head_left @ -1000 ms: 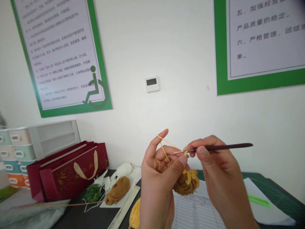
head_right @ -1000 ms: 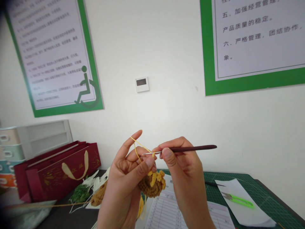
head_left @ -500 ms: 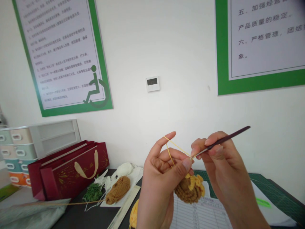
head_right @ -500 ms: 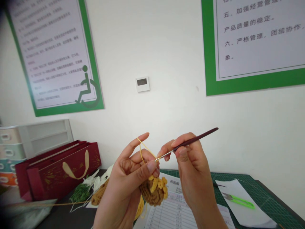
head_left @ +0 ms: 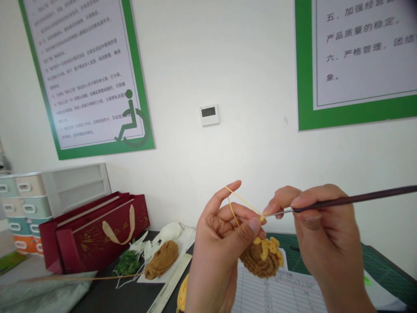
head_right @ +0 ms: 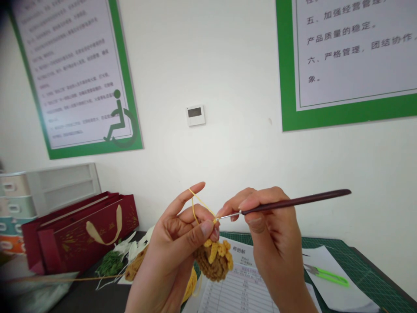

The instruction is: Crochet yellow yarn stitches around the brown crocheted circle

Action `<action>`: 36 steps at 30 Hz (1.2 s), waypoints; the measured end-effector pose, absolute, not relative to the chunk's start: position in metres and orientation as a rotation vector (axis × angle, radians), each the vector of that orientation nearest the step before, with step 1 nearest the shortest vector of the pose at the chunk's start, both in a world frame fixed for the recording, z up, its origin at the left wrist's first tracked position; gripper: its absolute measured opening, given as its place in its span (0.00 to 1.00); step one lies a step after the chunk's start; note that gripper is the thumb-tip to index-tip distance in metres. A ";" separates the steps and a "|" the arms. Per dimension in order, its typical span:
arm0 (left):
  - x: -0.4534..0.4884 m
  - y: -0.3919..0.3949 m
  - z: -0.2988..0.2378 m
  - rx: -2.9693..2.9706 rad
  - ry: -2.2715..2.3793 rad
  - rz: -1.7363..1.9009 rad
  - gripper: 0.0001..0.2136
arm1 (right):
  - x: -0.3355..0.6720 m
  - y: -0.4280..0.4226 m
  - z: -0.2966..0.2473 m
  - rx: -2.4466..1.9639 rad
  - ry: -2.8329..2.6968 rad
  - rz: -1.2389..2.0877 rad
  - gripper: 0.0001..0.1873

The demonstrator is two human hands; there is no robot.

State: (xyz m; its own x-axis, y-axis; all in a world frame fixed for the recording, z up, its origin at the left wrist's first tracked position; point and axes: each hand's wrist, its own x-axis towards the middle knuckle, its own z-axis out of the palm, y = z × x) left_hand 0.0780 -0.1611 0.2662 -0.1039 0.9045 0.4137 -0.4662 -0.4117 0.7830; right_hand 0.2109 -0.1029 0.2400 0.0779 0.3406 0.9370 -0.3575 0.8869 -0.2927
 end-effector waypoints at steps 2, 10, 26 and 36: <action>0.078 -0.161 0.266 1.119 0.584 1.719 0.31 | 0.211 -0.105 0.240 -0.003 -1.399 0.465 0.03; 0.079 -0.161 0.265 1.123 0.596 1.737 0.31 | 0.215 -0.105 0.238 0.003 -1.490 0.285 0.07; 0.082 -0.161 0.264 1.046 0.606 1.848 0.33 | 0.200 -0.091 0.229 -0.045 -1.496 -0.124 0.18; 0.082 -0.160 0.262 1.248 0.758 1.990 0.34 | 0.184 -0.106 0.226 -0.132 -1.220 0.260 0.08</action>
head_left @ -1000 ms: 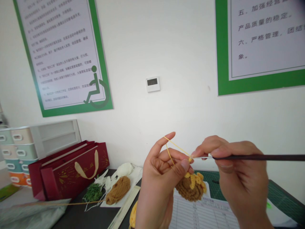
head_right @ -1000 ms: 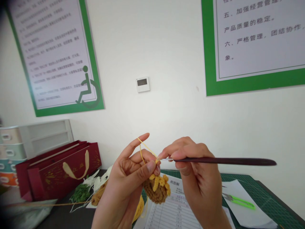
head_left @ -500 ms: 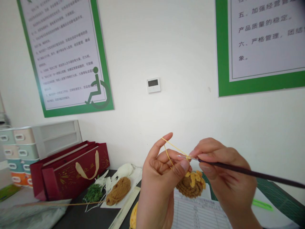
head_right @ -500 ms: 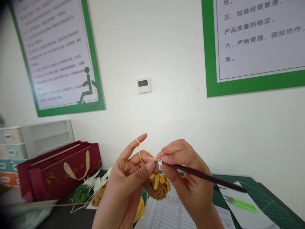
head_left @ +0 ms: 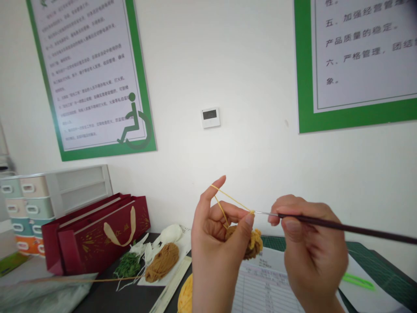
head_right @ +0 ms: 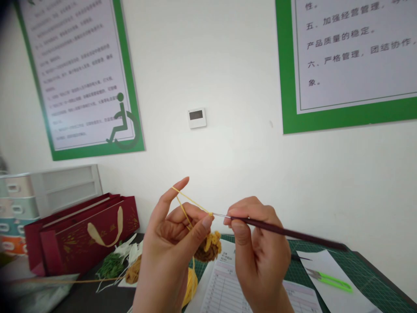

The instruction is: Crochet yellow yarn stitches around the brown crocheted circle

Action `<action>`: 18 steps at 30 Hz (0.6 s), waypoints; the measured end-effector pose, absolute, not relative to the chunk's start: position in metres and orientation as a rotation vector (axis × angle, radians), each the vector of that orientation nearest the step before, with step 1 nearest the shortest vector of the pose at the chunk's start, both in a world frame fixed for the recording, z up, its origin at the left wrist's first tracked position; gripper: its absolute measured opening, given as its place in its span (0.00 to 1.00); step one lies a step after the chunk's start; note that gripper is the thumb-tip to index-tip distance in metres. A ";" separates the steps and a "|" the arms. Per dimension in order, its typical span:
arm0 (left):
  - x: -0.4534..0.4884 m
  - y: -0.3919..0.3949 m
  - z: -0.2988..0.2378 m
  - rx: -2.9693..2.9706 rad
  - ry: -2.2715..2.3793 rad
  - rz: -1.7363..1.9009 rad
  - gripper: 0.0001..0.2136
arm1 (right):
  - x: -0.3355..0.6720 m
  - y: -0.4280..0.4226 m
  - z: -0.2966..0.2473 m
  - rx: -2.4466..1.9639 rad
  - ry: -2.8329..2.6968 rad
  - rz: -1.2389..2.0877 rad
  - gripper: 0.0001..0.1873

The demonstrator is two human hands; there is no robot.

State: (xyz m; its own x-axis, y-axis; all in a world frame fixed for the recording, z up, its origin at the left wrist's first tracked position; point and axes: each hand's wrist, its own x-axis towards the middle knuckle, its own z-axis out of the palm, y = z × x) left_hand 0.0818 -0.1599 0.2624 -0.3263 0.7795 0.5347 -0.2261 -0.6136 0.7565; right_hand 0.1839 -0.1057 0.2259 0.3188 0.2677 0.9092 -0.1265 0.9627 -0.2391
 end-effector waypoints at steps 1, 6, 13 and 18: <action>0.081 -0.160 0.263 1.254 0.757 1.979 0.33 | 0.184 -0.106 0.227 -0.152 -1.197 0.309 0.07; 0.077 -0.158 0.265 1.225 0.712 1.933 0.30 | 0.186 -0.103 0.235 -0.153 -1.102 0.786 0.09; 0.073 -0.151 0.264 1.146 0.554 1.821 0.24 | 0.177 -0.103 0.239 -0.068 -1.056 1.437 0.17; 0.073 -0.149 0.261 1.115 0.534 1.865 0.26 | 0.174 -0.104 0.236 -0.080 -1.089 1.245 0.15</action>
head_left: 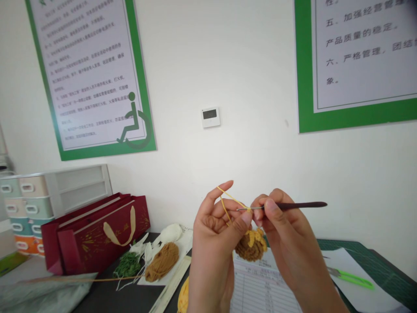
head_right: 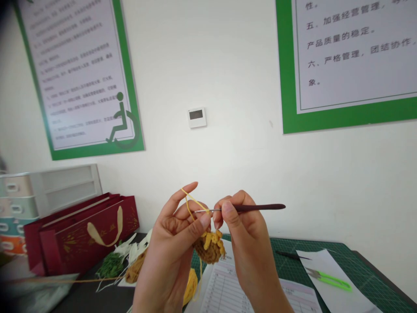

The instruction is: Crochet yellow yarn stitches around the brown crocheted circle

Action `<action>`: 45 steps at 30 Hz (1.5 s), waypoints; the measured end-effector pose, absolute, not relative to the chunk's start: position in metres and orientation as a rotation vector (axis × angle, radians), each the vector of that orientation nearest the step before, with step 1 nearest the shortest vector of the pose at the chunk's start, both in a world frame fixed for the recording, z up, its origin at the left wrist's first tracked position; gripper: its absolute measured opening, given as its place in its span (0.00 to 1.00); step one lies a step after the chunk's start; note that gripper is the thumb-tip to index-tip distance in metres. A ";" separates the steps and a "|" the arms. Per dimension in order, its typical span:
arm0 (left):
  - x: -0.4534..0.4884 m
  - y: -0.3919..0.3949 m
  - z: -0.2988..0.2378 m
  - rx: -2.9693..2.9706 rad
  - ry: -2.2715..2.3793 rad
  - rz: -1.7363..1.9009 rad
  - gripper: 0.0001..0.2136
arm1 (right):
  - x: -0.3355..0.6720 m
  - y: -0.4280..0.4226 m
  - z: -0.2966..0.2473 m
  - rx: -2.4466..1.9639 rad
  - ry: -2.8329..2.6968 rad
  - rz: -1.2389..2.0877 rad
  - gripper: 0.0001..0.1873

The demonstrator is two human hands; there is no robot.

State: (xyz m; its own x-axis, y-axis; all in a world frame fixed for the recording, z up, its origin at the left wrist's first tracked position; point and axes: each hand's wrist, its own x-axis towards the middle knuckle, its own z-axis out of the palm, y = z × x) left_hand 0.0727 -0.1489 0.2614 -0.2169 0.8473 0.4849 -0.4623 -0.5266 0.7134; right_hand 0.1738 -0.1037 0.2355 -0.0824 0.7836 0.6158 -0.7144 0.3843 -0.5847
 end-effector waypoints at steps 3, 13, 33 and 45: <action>0.075 -0.149 0.261 1.081 0.513 1.892 0.27 | 0.171 -0.105 0.235 -0.063 -1.099 1.222 0.15; 0.080 -0.155 0.260 1.042 0.568 1.906 0.29 | 0.187 -0.096 0.228 -0.125 -1.454 -0.062 0.13; 0.055 -0.149 0.262 1.113 0.415 1.537 0.25 | 0.176 -0.108 0.236 0.086 -1.114 1.164 0.15; 0.069 -0.150 0.263 1.158 0.607 1.759 0.23 | 0.179 -0.096 0.229 -0.127 -1.199 0.826 0.04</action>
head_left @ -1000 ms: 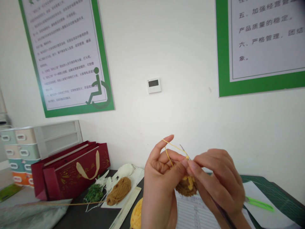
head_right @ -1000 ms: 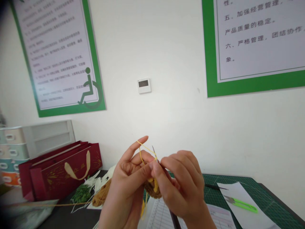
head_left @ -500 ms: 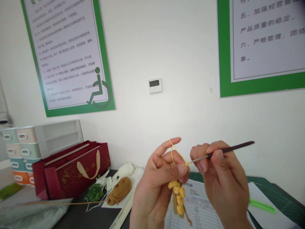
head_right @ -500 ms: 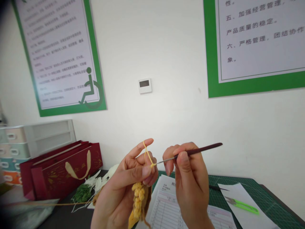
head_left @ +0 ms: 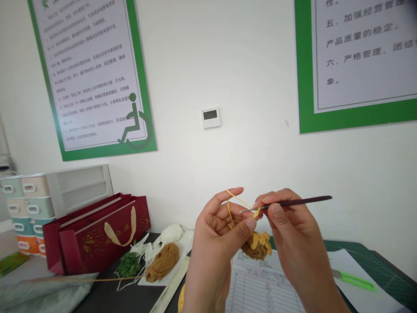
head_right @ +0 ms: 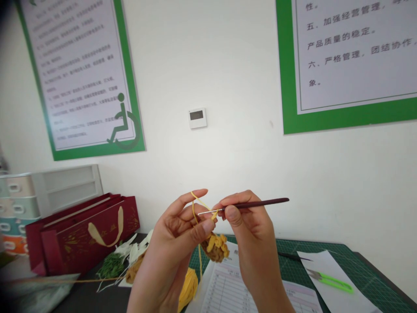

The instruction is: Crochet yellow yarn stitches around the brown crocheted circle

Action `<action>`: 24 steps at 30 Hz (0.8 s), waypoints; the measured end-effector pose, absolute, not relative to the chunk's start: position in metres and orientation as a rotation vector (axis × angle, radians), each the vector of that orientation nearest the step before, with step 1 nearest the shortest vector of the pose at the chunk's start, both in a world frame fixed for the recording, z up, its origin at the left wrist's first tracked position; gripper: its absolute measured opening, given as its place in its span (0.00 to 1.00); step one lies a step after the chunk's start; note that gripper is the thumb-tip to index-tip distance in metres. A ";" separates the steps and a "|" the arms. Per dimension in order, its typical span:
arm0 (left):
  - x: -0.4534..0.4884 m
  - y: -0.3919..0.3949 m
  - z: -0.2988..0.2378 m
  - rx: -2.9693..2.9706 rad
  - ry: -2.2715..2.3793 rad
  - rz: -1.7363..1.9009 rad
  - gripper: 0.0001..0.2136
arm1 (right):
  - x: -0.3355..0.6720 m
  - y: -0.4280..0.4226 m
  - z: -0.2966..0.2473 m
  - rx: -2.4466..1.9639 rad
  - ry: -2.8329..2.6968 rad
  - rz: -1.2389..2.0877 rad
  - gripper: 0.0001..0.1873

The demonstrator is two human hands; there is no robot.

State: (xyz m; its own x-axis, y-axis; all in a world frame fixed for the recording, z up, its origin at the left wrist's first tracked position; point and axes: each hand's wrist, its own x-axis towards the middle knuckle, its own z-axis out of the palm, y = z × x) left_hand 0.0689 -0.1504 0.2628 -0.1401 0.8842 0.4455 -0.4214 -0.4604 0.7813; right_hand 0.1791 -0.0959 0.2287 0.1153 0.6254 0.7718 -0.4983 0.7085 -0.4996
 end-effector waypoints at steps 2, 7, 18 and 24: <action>0.067 -0.150 0.263 1.167 0.617 1.753 0.22 | 0.181 -0.095 0.230 -0.125 -1.192 0.823 0.05; 0.065 -0.150 0.264 1.147 0.627 1.755 0.21 | 0.187 -0.091 0.230 -0.106 -1.231 0.838 0.06; 0.062 -0.150 0.265 1.112 0.611 1.717 0.22 | 0.205 -0.091 0.235 -0.043 -1.394 0.566 0.04; 0.061 -0.150 0.265 1.106 0.607 1.702 0.23 | 0.209 -0.098 0.237 -0.052 -1.452 0.425 0.05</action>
State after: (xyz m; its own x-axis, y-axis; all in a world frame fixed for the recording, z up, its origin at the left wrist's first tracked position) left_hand 0.0611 -0.1503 0.2649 -0.1064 0.9133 0.3932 -0.4583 -0.3960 0.7957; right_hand 0.2092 -0.0976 0.2371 0.0583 0.3116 0.9484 -0.2493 0.9245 -0.2884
